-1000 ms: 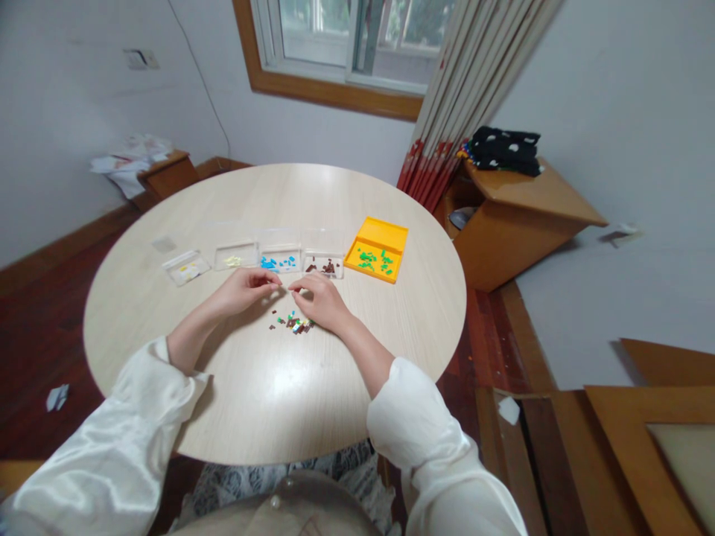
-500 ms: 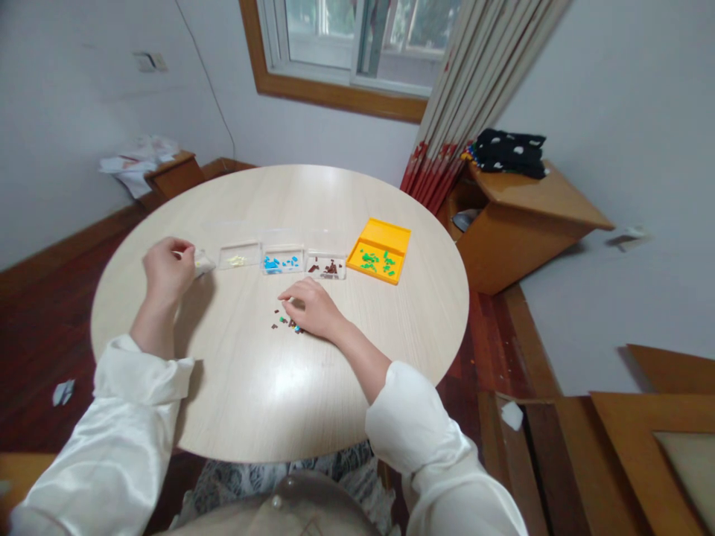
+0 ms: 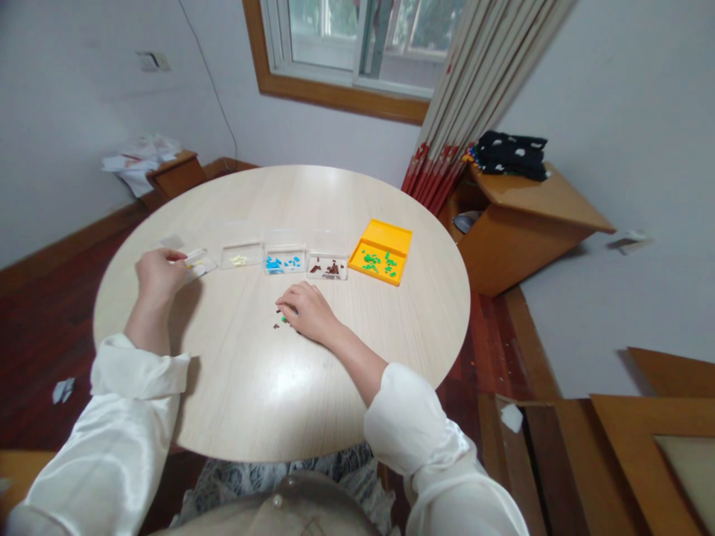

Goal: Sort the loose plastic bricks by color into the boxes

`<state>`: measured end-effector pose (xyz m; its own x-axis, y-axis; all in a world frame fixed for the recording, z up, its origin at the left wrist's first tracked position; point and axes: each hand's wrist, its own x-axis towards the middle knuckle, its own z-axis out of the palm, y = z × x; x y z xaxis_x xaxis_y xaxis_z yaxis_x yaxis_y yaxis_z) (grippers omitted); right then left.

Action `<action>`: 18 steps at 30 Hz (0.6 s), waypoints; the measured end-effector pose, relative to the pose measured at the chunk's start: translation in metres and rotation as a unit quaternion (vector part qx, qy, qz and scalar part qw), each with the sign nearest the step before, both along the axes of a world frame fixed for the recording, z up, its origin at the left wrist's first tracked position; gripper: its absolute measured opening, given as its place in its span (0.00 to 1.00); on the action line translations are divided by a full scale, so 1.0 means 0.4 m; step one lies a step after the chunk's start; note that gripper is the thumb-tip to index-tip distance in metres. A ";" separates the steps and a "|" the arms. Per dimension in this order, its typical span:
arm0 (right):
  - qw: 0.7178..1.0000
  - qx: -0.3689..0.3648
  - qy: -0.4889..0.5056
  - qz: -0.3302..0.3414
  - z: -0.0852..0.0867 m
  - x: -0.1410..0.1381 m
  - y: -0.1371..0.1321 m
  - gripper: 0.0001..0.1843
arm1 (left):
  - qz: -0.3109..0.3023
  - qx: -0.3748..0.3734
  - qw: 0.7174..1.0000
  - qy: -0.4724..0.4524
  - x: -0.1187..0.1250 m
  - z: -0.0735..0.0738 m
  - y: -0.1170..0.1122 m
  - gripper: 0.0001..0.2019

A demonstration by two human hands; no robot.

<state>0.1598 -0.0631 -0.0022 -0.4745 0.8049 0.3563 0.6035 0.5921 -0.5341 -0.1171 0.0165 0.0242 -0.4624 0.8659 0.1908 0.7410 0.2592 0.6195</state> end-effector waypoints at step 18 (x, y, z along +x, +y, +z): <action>0.998 -0.007 0.054 -0.035 0.005 0.012 0.015 0.05 | -0.446 -0.059 0.888 -0.096 0.182 0.048 -0.075 0.11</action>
<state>0.1647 -0.0569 -0.0002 -0.3769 0.8398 0.3908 0.5807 0.5429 -0.6067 -0.0442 -0.0135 0.0434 0.4026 0.9129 0.0671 0.5669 -0.3062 0.7648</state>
